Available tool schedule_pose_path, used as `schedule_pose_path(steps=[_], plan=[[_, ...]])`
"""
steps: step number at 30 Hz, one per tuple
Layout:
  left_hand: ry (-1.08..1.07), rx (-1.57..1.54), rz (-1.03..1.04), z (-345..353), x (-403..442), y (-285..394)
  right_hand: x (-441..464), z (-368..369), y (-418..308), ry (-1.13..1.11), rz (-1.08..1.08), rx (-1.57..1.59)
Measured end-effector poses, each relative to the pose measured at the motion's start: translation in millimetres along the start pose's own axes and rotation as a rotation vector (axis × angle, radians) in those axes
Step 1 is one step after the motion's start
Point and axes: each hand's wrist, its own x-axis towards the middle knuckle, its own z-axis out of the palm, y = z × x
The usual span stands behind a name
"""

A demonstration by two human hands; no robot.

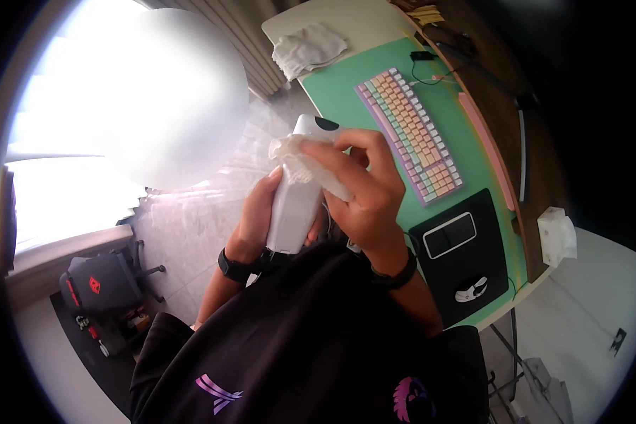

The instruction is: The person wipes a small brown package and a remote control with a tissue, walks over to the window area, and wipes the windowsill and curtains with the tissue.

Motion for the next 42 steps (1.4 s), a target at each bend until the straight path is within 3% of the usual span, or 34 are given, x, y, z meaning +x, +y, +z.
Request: schedule_pose_path(steps=[9, 11, 16, 24, 29, 32, 35, 42], plan=[[-0.070, 0.166, 0.125, 1, -2, 2, -3, -2, 7, 0.221, 0.007, -0.129], [-0.095, 0.202, 0.162, 0, -5, 3, -3, -2, 8, 0.291, 0.246, -0.017], [-0.206, 0.198, 0.245, -4, -8, -6, -7, -4, 9, 0.388, 0.597, 0.595], [-0.326, 0.133, 0.298, -1, -7, -4, -14, -23, -12, 0.186, 0.481, 0.800], [-0.202, 0.202, 0.189, 4, -10, 1, 0, -26, -15, 0.059, 0.283, 0.444], [-0.263, 0.198, 0.241, -3, -8, -3, 4, -28, -18, 0.044, 0.192, 0.174], [-0.165, 0.437, 0.214, -2, -11, 0, 4, -31, -17, 0.033, 0.029, -0.026], [-0.085, 0.549, 0.076, 12, -23, 22, -3, -35, -6, -0.099, 0.094, -0.057]])
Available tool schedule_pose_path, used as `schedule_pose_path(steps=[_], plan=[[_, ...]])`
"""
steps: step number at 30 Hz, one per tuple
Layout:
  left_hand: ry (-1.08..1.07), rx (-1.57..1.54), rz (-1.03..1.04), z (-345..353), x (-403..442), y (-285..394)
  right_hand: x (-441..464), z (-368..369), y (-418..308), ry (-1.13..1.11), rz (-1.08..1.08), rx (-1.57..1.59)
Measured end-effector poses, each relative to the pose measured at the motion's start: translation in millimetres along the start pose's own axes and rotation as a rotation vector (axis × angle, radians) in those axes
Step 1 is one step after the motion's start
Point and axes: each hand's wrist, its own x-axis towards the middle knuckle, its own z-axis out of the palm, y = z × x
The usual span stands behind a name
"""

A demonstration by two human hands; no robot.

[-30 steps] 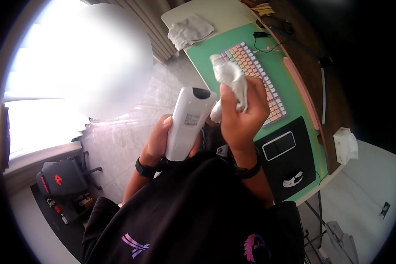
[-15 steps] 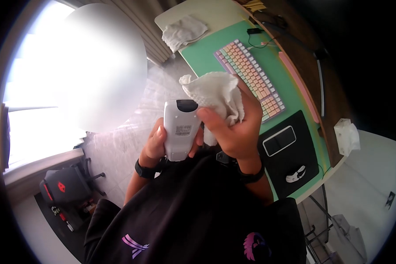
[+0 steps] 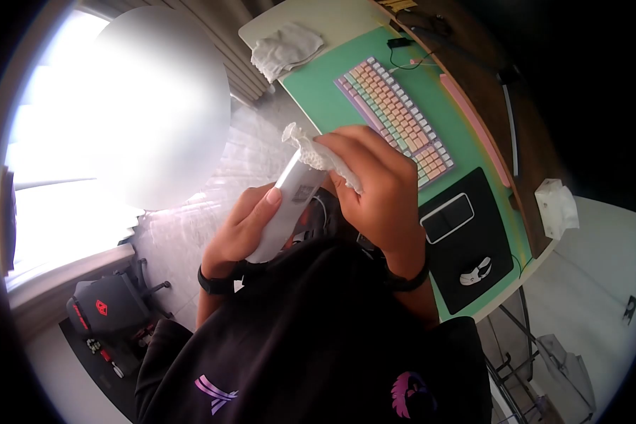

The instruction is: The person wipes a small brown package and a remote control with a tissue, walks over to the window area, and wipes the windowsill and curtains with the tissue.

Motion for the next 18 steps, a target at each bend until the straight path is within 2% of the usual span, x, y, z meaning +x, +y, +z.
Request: schedule_pose_path(steps=[3, 12, 18], plan=[[-0.017, 0.021, -0.059, -1.8, -3.1, 6.5, -0.4, 0.1, 1.2, -0.046, -0.001, 0.001], [-0.026, 0.086, -0.100, -1.8, -6.7, 4.4, -1.9, -1.8, 3.3, -0.170, 0.179, 0.127], [-0.016, 0.068, -0.156, 0.1, -8.4, 9.4, 1.4, -0.6, 7.0, -0.175, 0.179, 0.226]])
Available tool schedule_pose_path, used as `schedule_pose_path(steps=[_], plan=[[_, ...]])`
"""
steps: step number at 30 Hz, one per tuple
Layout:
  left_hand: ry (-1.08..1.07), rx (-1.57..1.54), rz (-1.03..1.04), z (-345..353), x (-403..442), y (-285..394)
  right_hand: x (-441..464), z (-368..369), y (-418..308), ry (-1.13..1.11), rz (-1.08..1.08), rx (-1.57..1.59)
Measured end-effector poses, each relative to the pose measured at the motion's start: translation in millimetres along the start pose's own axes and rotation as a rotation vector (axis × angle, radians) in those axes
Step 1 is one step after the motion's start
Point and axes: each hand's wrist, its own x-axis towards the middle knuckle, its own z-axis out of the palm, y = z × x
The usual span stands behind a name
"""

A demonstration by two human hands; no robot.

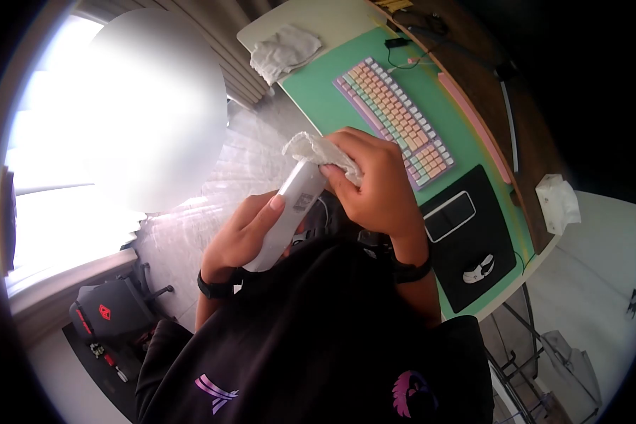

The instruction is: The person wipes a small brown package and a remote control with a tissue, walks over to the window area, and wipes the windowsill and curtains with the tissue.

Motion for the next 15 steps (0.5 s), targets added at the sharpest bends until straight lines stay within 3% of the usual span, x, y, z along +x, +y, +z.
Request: schedule_pose_path(steps=[5, 15], plan=[[-0.008, 0.034, 0.117, -3, 1, -15, 3, -5, 2, -0.085, 0.091, 0.164], [-0.073, -0.041, 0.115, -4, 1, -14, 3, -6, 7, -0.112, 0.163, 0.347]])
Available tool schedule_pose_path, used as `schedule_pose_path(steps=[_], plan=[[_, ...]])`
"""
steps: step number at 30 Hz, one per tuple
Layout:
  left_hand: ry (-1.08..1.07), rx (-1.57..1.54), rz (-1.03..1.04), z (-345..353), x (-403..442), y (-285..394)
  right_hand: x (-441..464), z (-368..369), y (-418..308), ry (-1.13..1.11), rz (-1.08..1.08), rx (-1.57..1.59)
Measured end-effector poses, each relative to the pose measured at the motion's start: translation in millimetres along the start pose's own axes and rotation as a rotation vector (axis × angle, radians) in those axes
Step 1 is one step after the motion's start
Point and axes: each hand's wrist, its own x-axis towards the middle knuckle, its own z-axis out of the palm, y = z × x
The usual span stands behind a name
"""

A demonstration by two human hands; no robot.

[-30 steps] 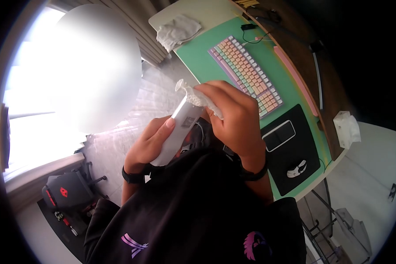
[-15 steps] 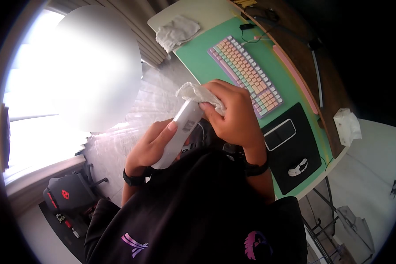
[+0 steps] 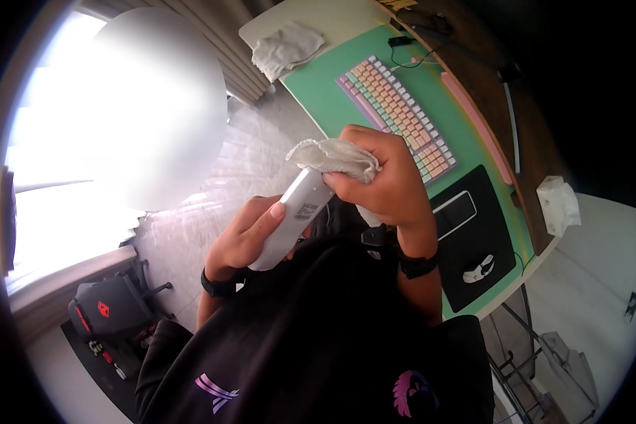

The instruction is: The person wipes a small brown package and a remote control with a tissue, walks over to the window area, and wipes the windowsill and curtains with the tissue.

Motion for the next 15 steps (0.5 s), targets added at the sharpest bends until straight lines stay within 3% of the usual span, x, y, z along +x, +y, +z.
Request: schedule_pose_path(steps=[15], plan=[[0.051, 0.082, 0.068, 1, 7, -12, 3, -5, 6, -0.034, 0.056, 0.086]])
